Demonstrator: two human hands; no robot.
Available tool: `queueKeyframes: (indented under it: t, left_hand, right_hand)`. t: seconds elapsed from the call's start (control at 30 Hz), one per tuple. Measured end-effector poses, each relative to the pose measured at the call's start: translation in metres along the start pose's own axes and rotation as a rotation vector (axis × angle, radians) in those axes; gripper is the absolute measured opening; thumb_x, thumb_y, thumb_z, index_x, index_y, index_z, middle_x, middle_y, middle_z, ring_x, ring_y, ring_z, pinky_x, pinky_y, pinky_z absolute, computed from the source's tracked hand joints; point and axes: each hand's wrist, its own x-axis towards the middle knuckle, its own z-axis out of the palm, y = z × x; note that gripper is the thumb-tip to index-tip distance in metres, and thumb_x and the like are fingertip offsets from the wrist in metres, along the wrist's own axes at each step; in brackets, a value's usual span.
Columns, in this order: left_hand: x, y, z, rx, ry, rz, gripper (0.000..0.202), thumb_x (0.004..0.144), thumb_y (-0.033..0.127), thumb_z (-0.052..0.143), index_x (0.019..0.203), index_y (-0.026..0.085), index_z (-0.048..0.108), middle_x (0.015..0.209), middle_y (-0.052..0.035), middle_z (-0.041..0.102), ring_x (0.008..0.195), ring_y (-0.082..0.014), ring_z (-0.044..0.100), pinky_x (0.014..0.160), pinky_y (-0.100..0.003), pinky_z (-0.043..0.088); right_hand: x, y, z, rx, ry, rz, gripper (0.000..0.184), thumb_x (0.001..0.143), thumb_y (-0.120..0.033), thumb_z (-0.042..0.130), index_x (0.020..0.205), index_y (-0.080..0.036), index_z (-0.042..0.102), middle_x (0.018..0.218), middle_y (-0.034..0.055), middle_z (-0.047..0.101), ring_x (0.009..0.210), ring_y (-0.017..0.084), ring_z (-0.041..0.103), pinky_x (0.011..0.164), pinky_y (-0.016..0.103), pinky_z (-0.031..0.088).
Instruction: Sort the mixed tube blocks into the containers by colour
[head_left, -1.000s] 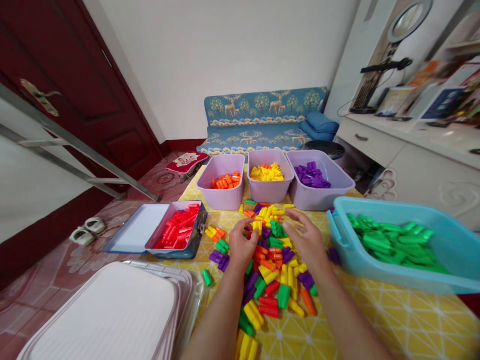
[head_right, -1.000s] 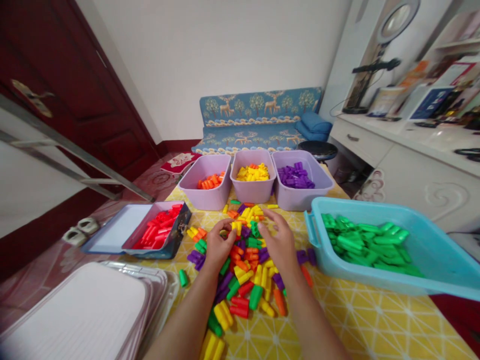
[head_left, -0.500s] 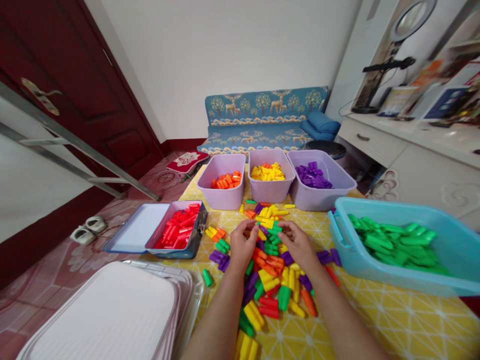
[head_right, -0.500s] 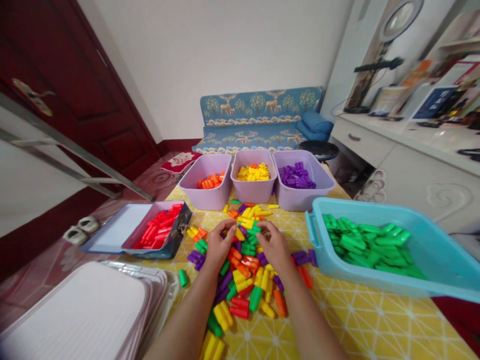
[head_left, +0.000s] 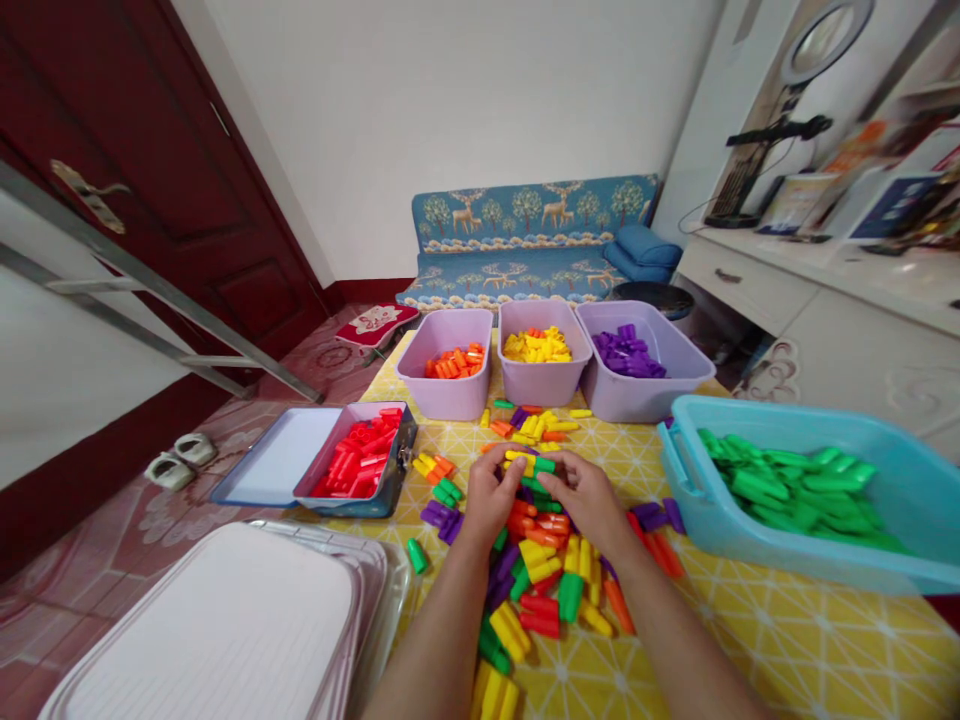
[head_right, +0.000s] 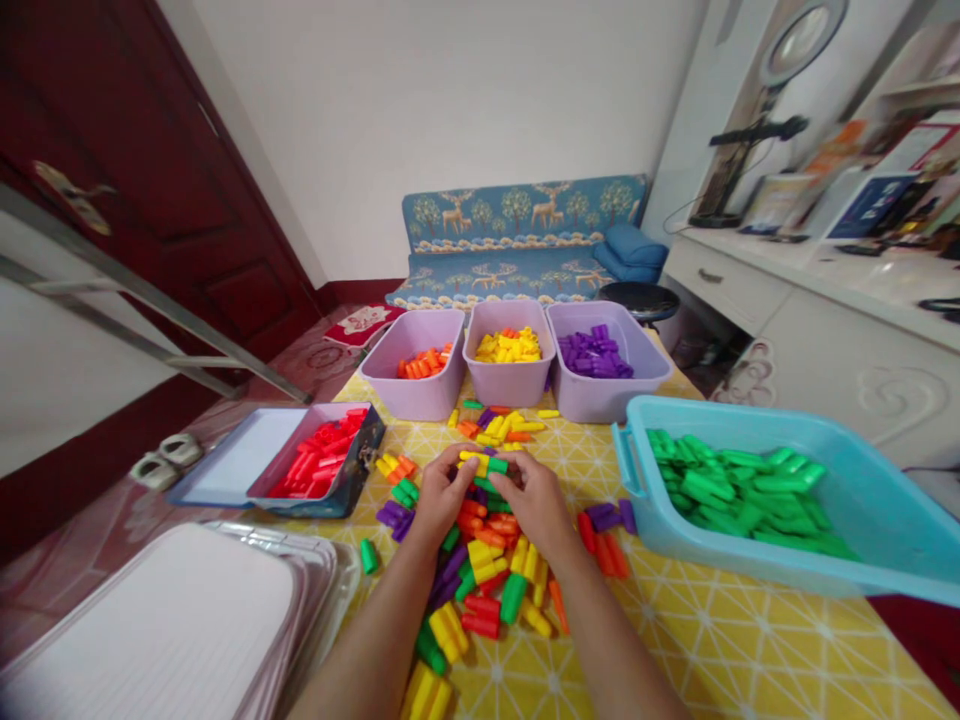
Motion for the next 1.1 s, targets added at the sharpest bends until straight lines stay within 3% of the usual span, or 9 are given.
queueKeyframes:
  t: [0.1, 0.23, 0.4, 0.53, 0.63, 0.73, 0.9, 1.0, 1.1]
  left_hand:
    - [0.001, -0.001, -0.002, 0.063, 0.072, -0.034, 0.024, 0.088, 0.035, 0.049, 0.091, 0.016, 0.063, 0.083, -0.0017, 0.066, 0.077, -0.0148, 0.059, 0.072, -0.024, 0.044]
    - [0.003, -0.006, -0.004, 0.092, 0.121, -0.069, 0.026, 0.09, 0.034, 0.043, 0.083, 0.017, 0.061, 0.076, -0.0001, 0.062, 0.074, -0.0142, 0.057, 0.071, -0.024, 0.043]
    - [0.005, -0.009, -0.003, 0.111, 0.094, -0.035, 0.017, 0.081, 0.022, 0.049, 0.077, 0.016, 0.064, 0.077, -0.0022, 0.065, 0.076, -0.0155, 0.059, 0.073, -0.025, 0.045]
    - [0.006, -0.009, -0.002, 0.133, 0.107, -0.035, 0.021, 0.083, 0.024, 0.049, 0.087, 0.016, 0.068, 0.087, -0.0049, 0.069, 0.084, -0.0173, 0.062, 0.079, -0.028, 0.046]
    - [0.005, -0.009, -0.001, 0.197, 0.08, -0.03, 0.026, 0.085, 0.029, 0.048, 0.095, 0.017, 0.069, 0.098, -0.0063, 0.071, 0.093, -0.0193, 0.063, 0.085, -0.031, 0.046]
    - [0.004, -0.008, -0.001, 0.313, 0.037, -0.017, 0.027, 0.085, 0.034, 0.052, 0.099, 0.018, 0.069, 0.103, -0.0068, 0.07, 0.099, -0.0216, 0.062, 0.09, -0.036, 0.046]
    - [0.003, -0.004, 0.001, 0.486, -0.019, 0.016, 0.028, 0.078, 0.03, 0.06, 0.102, 0.02, 0.069, 0.108, -0.0067, 0.069, 0.103, -0.0236, 0.061, 0.094, -0.039, 0.045]
    - [0.002, -0.003, 0.001, 0.526, -0.043, 0.0, 0.032, 0.078, 0.029, 0.06, 0.107, 0.02, 0.067, 0.111, -0.007, 0.069, 0.105, -0.0247, 0.06, 0.095, -0.04, 0.045]
    - [0.001, -0.002, 0.0, 0.508, -0.091, 0.003, 0.037, 0.078, 0.029, 0.06, 0.113, 0.022, 0.065, 0.116, -0.0064, 0.067, 0.11, -0.0251, 0.059, 0.097, -0.04, 0.044]
  right_hand:
    - [0.0, -0.002, -0.004, 0.064, 0.003, 0.062, 0.019, 0.07, -0.029, 0.069, 0.084, -0.018, 0.062, 0.065, -0.0029, 0.062, 0.055, 0.012, 0.056, 0.052, 0.024, 0.045]
    - [0.0, -0.019, -0.012, 0.351, 0.194, 0.096, 0.026, 0.067, -0.032, 0.075, 0.084, -0.018, 0.061, 0.064, -0.0043, 0.061, 0.049, 0.01, 0.055, 0.048, 0.022, 0.046]
    - [-0.002, -0.059, -0.031, 0.763, 0.582, -0.154, 0.024, 0.071, -0.027, 0.073, 0.089, -0.021, 0.058, 0.089, -0.0017, 0.069, 0.08, 0.014, 0.069, 0.08, 0.029, 0.053]
    - [-0.005, -0.072, -0.046, 0.871, 0.635, -0.27, 0.018, 0.086, -0.039, 0.056, 0.093, -0.023, 0.058, 0.125, 0.0046, 0.061, 0.117, 0.016, 0.057, 0.101, 0.036, 0.043]
    - [-0.003, -0.059, -0.046, 0.69, 0.525, -0.151, 0.029, 0.087, -0.046, 0.049, 0.104, -0.024, 0.058, 0.126, 0.0076, 0.061, 0.118, 0.022, 0.056, 0.099, 0.045, 0.043]
    - [0.002, -0.031, -0.038, 0.179, 0.34, -0.02, 0.034, 0.08, -0.043, 0.058, 0.106, -0.021, 0.06, 0.113, 0.0108, 0.066, 0.11, 0.027, 0.06, 0.096, 0.048, 0.044]
    - [0.003, 0.007, -0.023, -0.609, 0.15, -0.061, 0.046, 0.071, -0.029, 0.063, 0.116, -0.019, 0.06, 0.122, 0.0138, 0.061, 0.116, 0.031, 0.053, 0.102, 0.049, 0.038]
    - [0.001, 0.015, -0.014, -0.705, 0.077, -0.028, 0.051, 0.075, -0.029, 0.06, 0.125, -0.018, 0.055, 0.123, 0.015, 0.061, 0.116, 0.031, 0.054, 0.1, 0.048, 0.04]
    - [0.002, 0.017, -0.008, -0.629, 0.032, -0.069, 0.051, 0.074, -0.021, 0.057, 0.125, -0.019, 0.054, 0.127, 0.012, 0.058, 0.12, 0.027, 0.052, 0.104, 0.044, 0.038]
